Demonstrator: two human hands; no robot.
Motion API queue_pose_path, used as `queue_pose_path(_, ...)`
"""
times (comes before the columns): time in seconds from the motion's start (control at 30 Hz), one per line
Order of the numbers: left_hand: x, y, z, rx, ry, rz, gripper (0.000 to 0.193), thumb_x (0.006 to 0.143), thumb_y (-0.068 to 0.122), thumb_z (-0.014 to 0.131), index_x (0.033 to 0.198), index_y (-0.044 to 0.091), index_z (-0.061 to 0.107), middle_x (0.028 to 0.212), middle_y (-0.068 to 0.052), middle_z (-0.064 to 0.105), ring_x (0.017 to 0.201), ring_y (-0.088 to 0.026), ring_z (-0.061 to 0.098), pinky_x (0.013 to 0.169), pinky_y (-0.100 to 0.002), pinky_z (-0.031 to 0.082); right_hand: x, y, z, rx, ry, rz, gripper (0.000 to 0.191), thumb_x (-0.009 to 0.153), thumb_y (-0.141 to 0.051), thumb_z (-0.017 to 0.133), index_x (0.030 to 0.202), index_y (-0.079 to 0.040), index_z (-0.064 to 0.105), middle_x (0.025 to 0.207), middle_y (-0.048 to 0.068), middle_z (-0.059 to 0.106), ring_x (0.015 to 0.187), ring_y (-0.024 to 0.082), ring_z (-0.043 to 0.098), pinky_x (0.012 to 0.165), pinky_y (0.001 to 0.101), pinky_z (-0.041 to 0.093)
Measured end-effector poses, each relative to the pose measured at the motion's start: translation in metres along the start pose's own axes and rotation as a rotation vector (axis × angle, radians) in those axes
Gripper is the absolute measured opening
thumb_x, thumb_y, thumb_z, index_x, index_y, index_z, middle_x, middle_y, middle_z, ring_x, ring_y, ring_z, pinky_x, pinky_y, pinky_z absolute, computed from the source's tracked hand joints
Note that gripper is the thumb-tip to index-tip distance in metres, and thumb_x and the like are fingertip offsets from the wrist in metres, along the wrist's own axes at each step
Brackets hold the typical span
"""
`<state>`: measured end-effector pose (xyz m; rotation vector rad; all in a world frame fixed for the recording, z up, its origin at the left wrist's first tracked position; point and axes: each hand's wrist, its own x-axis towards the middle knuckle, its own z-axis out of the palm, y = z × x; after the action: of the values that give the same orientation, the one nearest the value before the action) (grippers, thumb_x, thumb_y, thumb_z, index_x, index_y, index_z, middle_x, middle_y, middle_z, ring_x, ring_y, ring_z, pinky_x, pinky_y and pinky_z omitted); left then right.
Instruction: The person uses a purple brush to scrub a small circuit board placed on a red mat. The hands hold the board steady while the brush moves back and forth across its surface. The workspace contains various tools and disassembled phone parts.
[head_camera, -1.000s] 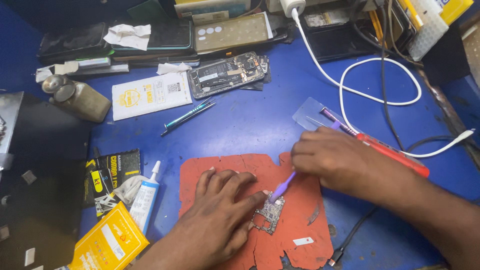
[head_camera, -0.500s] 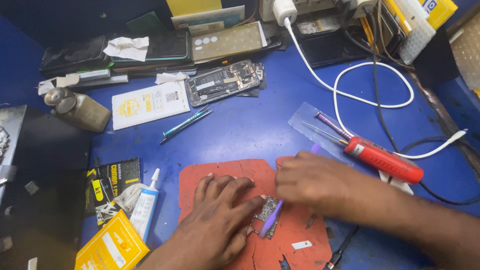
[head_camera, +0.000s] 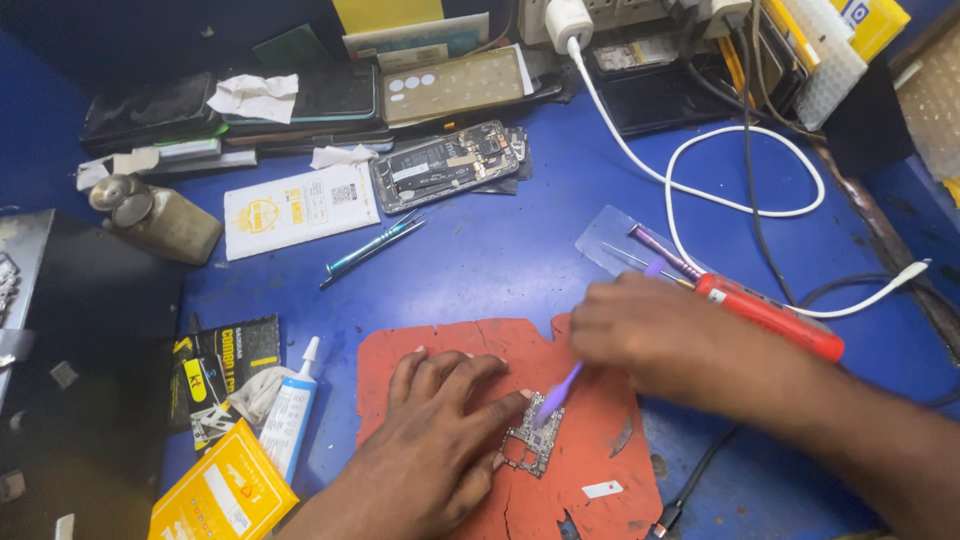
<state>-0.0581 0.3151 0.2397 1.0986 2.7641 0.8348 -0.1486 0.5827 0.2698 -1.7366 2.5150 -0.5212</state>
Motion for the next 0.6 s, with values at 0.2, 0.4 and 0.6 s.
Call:
queue_pose_path(0.2, 0.0018, -0.0006, -0.0004, -0.017, -0.013, -0.007, 0.048, 0.077, 0.017, 0.069, 0.124, 0.009, 0.066, 0.140, -0.020, 0.049, 0.131, -0.040, 0.042, 0.111, -0.057, 0.027, -0.0005, -0.0027, -0.0027, 0.065, -0.007, -0.055, 0.011, 0.070, -0.010, 0.062, 0.081, -0.008, 0.060, 0.091, 0.005, 0.062, 0.093, 0.027, 0.060, 0.078, 0.0406, 0.046)
queue_pose_path(0.4, 0.0004, -0.0004, 0.0010, 0.020, 0.008, -0.001, 0.049, 0.078, 0.017, 0.069, 0.126, 0.009, 0.066, 0.141, -0.020, 0.049, 0.133, -0.041, 0.041, 0.112, -0.060, 0.024, 0.0007, -0.0040, -0.0013, 0.057, -0.124, -0.026, 0.007, 0.076, -0.011, 0.064, 0.081, -0.010, 0.060, 0.088, 0.005, 0.060, 0.093, 0.026, 0.060, 0.076, 0.0425, 0.045)
queue_pose_path(0.6, -0.0019, -0.0010, 0.0039, 0.028, 0.001, -0.025, 0.050, 0.078, 0.018, 0.069, 0.127, 0.010, 0.066, 0.139, -0.018, 0.049, 0.132, -0.042, 0.040, 0.113, -0.063, 0.022, -0.0014, 0.0034, 0.0026, -0.014, -0.031, 0.060, 0.013, 0.071, -0.007, 0.062, 0.084, -0.010, 0.061, 0.089, 0.004, 0.062, 0.091, 0.027, 0.059, 0.078, 0.0400, 0.046)
